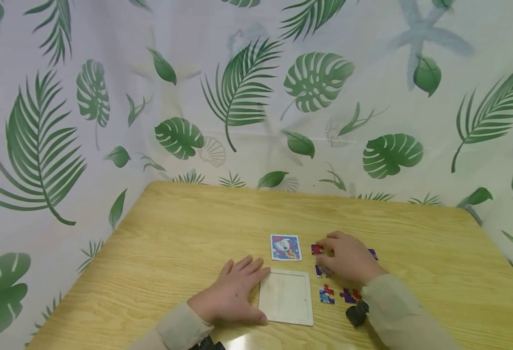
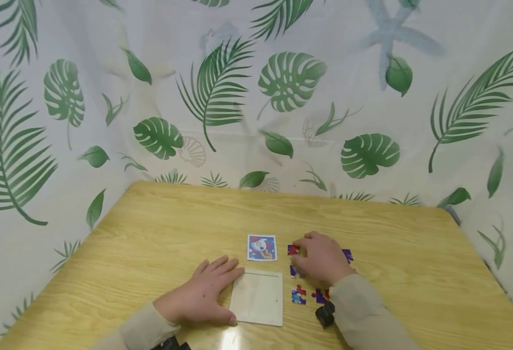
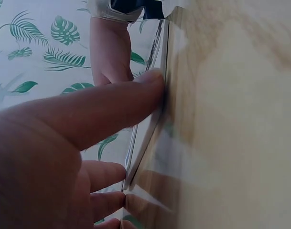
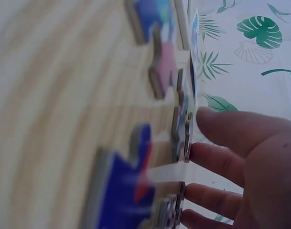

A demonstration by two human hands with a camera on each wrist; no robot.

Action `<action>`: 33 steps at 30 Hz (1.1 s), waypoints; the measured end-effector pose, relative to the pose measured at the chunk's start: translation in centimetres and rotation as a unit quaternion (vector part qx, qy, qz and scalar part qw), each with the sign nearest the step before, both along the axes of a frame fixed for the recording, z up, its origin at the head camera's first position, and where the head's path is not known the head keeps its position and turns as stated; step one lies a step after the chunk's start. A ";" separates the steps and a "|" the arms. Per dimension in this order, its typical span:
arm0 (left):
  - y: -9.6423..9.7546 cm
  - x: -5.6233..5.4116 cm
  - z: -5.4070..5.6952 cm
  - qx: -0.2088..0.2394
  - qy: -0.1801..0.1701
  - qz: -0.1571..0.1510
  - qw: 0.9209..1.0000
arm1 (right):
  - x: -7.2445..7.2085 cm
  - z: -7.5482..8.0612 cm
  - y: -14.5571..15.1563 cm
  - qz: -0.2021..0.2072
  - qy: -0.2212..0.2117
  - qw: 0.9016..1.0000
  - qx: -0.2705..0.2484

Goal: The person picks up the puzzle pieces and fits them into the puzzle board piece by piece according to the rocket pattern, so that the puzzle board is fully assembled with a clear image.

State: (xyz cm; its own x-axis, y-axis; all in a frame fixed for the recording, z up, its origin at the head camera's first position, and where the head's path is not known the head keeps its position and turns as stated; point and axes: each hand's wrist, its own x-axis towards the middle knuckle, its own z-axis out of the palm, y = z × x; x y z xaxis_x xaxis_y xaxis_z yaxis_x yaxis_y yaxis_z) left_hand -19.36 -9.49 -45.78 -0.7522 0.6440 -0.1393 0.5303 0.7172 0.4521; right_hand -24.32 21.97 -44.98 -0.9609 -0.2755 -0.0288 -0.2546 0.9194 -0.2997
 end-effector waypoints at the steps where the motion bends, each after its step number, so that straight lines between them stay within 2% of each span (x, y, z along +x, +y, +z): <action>1: 0.0 0.0 0.0 -0.002 0.002 0.001 1.000 | 0.0 0.0 -0.1 -0.002 0.003 1.000 0.006; 12: 0.0 0.2 0.1 -0.001 -0.002 0.007 1.000 | -0.2 -0.2 -1.0 -0.026 0.053 0.997 0.052; 19: 0.0 0.1 0.0 -0.005 -0.001 0.008 1.000 | 0.0 -0.2 -1.2 -0.037 0.057 0.996 0.054; 22: 0.0 0.0 0.0 -0.008 0.002 0.007 1.000 | 0.0 -0.4 -1.1 -0.043 0.056 0.997 0.028; 28: -0.1 0.1 0.0 -0.008 -0.001 0.005 1.000 | 0.5 -0.5 -1.4 -0.061 0.045 0.995 -0.065; 33: 0.0 0.2 -0.1 -0.009 0.001 0.005 1.000 | 1.6 -0.5 -2.5 -0.061 0.060 0.993 -0.086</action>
